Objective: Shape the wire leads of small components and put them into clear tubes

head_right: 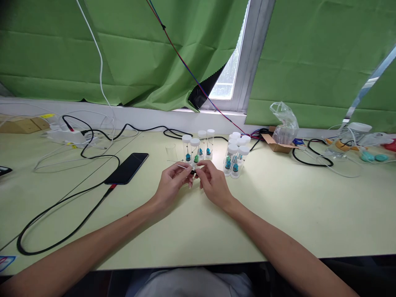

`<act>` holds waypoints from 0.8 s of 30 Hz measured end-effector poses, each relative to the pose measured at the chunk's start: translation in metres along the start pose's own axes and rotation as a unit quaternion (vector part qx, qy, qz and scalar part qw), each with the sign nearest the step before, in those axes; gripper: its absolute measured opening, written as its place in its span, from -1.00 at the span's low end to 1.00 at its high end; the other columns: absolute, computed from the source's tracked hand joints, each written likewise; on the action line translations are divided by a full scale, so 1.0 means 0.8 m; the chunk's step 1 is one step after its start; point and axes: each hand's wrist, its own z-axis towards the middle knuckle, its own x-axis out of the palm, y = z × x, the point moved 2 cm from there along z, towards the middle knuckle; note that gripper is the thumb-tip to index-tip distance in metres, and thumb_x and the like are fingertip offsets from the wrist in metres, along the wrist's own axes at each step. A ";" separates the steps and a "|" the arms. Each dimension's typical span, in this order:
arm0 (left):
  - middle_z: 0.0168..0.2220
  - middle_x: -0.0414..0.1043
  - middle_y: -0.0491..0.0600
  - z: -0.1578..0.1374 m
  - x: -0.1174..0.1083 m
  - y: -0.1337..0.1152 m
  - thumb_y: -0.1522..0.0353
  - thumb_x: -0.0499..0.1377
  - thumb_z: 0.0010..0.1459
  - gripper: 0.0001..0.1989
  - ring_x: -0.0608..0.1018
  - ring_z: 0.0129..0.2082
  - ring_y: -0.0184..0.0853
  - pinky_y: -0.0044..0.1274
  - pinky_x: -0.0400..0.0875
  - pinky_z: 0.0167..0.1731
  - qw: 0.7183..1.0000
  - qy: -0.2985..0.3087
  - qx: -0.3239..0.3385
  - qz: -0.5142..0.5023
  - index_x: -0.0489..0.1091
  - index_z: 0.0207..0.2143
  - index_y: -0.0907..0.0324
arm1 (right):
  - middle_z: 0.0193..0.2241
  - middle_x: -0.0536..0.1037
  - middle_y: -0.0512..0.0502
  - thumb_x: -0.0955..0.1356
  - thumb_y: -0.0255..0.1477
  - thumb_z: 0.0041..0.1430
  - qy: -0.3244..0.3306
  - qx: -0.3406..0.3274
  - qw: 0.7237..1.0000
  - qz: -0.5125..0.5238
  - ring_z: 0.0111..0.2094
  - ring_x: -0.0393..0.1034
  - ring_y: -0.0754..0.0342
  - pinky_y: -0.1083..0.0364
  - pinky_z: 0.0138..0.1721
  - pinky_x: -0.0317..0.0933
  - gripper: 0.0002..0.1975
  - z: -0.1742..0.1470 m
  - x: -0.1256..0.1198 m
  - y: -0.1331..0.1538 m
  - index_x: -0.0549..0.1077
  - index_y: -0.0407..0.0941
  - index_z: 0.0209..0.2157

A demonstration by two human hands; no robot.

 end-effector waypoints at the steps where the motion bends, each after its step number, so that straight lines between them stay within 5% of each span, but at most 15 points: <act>1: -0.52 0.41 -0.10 0.000 0.000 0.000 0.22 0.32 0.09 -0.77 0.45 -0.54 -0.41 -0.48 0.39 -0.44 1.000 0.000 -0.001 0.000 0.43 -0.37 0.19 | -0.46 0.49 0.02 0.24 -0.20 0.36 0.000 0.003 1.000 -0.002 -0.57 0.37 0.15 0.13 -0.51 0.26 -0.75 0.000 0.000 0.000 0.34 -0.06 -0.10; 11: -0.51 0.42 -0.10 0.005 -0.005 -0.002 0.23 0.33 0.08 -0.77 0.47 -0.54 -0.39 -0.47 0.39 -0.45 1.000 -0.017 0.017 -0.010 0.44 -0.34 0.19 | -0.09 0.46 -0.15 0.33 -0.22 0.27 0.001 -0.033 0.999 -0.032 -0.48 0.42 0.15 0.10 -0.49 0.35 -0.74 -0.002 -0.002 0.008 0.35 -0.05 -0.09; 24: -0.51 0.41 -0.09 0.001 -0.002 0.001 0.22 0.31 0.11 -0.77 0.46 -0.52 -0.39 -0.48 0.40 -0.44 1.000 0.003 0.009 0.003 0.43 -0.35 0.20 | -0.39 0.49 -0.01 0.25 -0.23 0.36 0.006 -0.012 1.000 0.002 -0.55 0.39 0.16 0.14 -0.52 0.26 -0.77 -0.001 0.000 -0.001 0.33 -0.07 -0.07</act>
